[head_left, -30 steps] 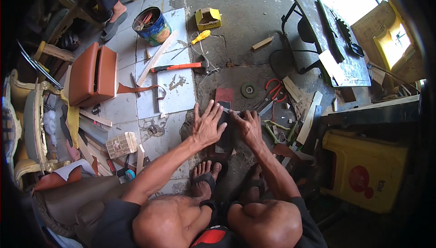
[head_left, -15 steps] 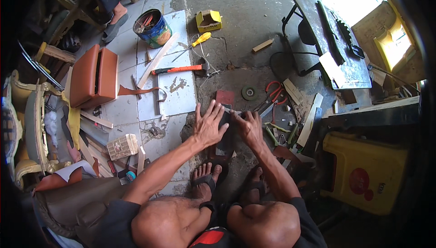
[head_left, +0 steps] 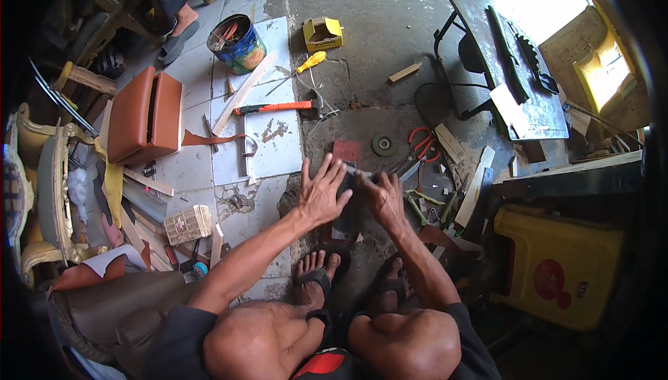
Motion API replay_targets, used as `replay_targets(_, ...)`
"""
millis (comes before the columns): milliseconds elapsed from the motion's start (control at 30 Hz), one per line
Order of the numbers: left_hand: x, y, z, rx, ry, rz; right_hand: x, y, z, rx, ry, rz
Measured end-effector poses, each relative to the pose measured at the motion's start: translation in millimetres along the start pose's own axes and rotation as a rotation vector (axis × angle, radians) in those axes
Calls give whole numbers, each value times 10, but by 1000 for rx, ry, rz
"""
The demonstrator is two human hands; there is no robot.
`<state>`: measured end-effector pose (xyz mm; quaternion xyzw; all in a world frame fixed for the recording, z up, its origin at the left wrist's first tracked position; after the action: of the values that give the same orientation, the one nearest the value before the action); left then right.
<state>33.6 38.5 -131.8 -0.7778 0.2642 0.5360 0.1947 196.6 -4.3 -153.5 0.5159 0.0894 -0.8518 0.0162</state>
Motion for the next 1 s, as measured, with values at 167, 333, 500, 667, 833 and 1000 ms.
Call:
replay_targets(167,172,1158,-525,-43,89,156,33,1243,384,32,-54,105)
replay_targets(333,106,527,-164,-17,37,76,-102,519,303,46,-28,6)
replay_targets(500,23,172,-79,19,12,45,-33,234,96,38,9,-5)
replay_targets(667,131,1301,-538,-59,96,197,60,1246,458,68,-64,126)
replay_targets(833,72,293,-93,-17,27,38,-64,212,178,37,36,-19)
replay_targets(1000,47,300,-154,11,0,108,98,433,115,54,-7,36)
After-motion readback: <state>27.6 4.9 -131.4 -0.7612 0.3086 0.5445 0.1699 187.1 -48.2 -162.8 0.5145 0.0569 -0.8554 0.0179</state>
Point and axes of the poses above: each hand's wrist, its own y-axis away from the middle knuckle, its own x-axis out of the palm, z = x × y, the point moved 7 cm from there along -y, towards the middle knuckle, and after that the axes turned 1 degree about y, right-handed, at the moved point
